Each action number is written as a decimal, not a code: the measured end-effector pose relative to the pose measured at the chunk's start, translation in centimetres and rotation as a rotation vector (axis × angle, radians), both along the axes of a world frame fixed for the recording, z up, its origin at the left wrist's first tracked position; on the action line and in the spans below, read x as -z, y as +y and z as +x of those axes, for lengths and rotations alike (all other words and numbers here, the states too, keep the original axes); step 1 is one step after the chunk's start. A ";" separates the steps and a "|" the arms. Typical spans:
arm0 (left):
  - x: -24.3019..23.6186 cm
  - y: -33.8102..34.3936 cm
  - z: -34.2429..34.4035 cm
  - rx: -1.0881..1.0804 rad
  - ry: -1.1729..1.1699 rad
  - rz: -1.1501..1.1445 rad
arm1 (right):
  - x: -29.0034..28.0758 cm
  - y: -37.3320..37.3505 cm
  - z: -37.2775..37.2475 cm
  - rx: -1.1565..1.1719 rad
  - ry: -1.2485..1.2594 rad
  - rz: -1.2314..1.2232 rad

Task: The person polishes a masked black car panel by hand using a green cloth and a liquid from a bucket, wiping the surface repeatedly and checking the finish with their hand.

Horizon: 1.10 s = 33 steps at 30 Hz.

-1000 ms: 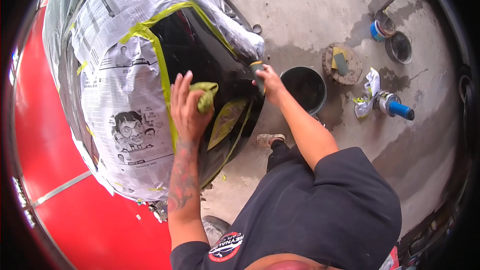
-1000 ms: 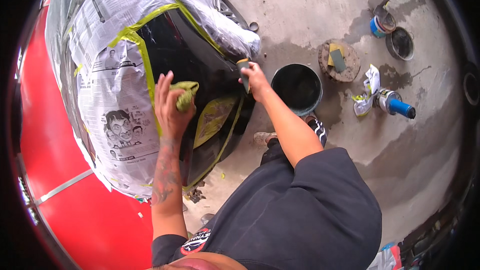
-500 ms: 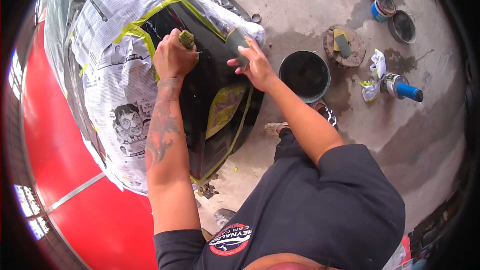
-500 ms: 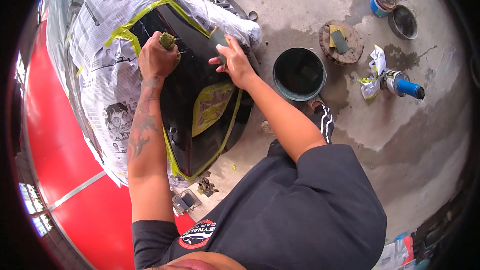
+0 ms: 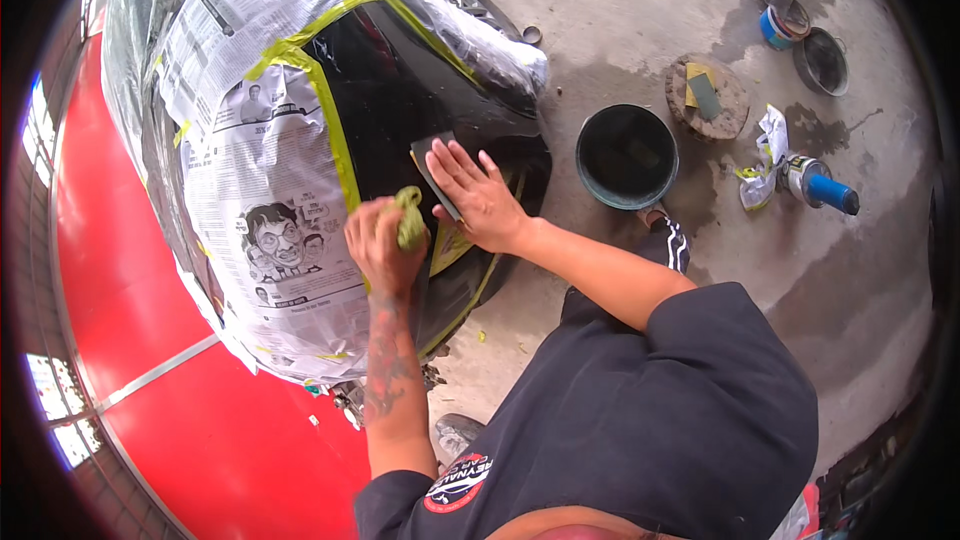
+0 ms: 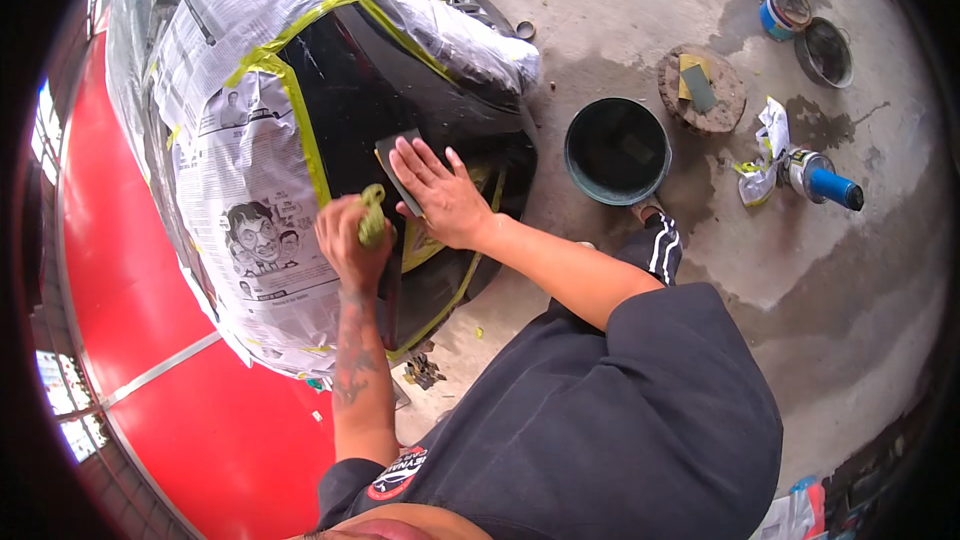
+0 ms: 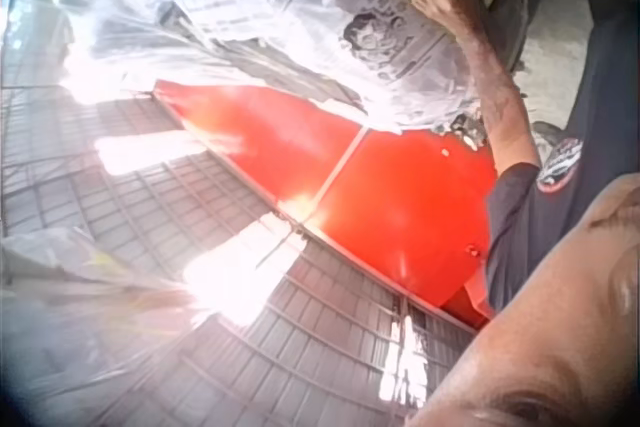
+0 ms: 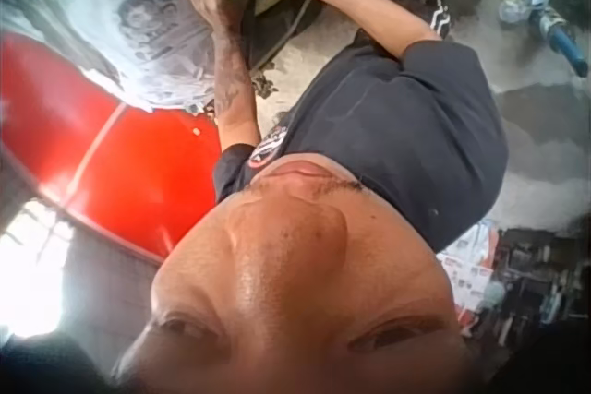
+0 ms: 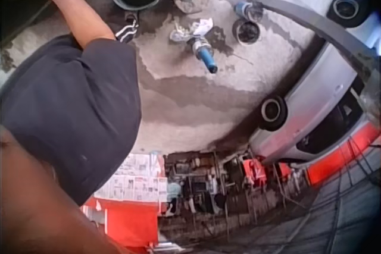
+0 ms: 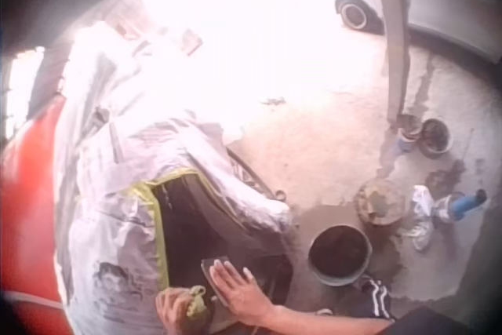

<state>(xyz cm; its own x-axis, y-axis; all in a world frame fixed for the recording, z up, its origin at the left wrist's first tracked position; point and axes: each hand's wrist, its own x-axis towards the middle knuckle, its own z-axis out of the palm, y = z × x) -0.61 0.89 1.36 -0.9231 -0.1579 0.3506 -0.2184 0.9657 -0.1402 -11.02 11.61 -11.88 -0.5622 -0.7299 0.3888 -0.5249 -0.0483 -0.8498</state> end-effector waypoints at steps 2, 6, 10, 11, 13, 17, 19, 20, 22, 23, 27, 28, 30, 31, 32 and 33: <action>0.6 1.0 2.2 0.019 0.007 0.026 | -1.4 -2.4 -3.2 0.044 0.012 -0.015; 1.6 1.3 3.7 0.055 0.006 0.037 | -3.9 -11.1 -11.0 0.166 0.046 -0.043; 1.8 1.1 4.5 0.043 -0.006 0.041 | -3.4 -10.7 -9.2 0.132 0.036 -0.026; 1.9 0.9 4.7 0.037 0.001 0.036 | -3.0 -8.5 -7.5 0.091 0.054 -0.007; 2.3 0.9 4.7 0.050 0.012 0.040 | -1.2 -3.1 -3.6 0.027 0.031 0.032; 1.9 1.2 4.4 0.047 0.022 0.042 | -0.4 -0.7 -1.9 -0.005 -0.007 0.069; 1.9 1.2 4.3 0.034 0.014 0.040 | -1.6 -4.4 -4.8 0.112 -0.077 -0.064; 2.0 1.2 4.1 0.029 0.008 0.039 | -2.0 -6.3 -6.5 0.142 -0.092 -0.043; 2.0 1.1 4.1 0.032 0.012 0.052 | -2.2 -7.8 -7.1 0.169 -0.121 -0.033; 2.1 1.1 4.1 0.036 0.023 0.058 | -2.1 -6.9 -6.3 0.170 -0.129 -0.025; 2.0 1.1 4.7 0.024 0.001 0.037 | -0.9 0.1 -0.8 -0.044 -0.135 0.029; 2.0 1.0 4.7 0.026 0.000 0.038 | -0.5 0.4 -0.7 -0.049 -0.119 0.058; 2.0 1.0 4.6 0.028 -0.007 0.039 | -0.4 -0.4 -1.5 -0.052 -0.108 0.091; 2.1 1.0 4.5 0.027 -0.009 0.037 | -1.0 -2.2 -2.9 0.001 -0.184 0.055; 2.1 1.0 4.5 0.028 -0.015 0.043 | -1.1 -3.1 -3.5 0.056 -0.263 0.020; 2.0 1.1 4.5 0.032 -0.023 0.034 | -0.8 -3.1 -3.4 0.057 -0.271 0.024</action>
<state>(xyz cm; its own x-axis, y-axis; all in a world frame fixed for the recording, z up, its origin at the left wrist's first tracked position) 3.90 1.94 -0.66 -0.9356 -0.1398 0.3241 -0.1847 0.9764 -0.1120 -14.41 8.54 -11.07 -0.6834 -0.7015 0.2020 -0.2799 -0.0037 -0.9600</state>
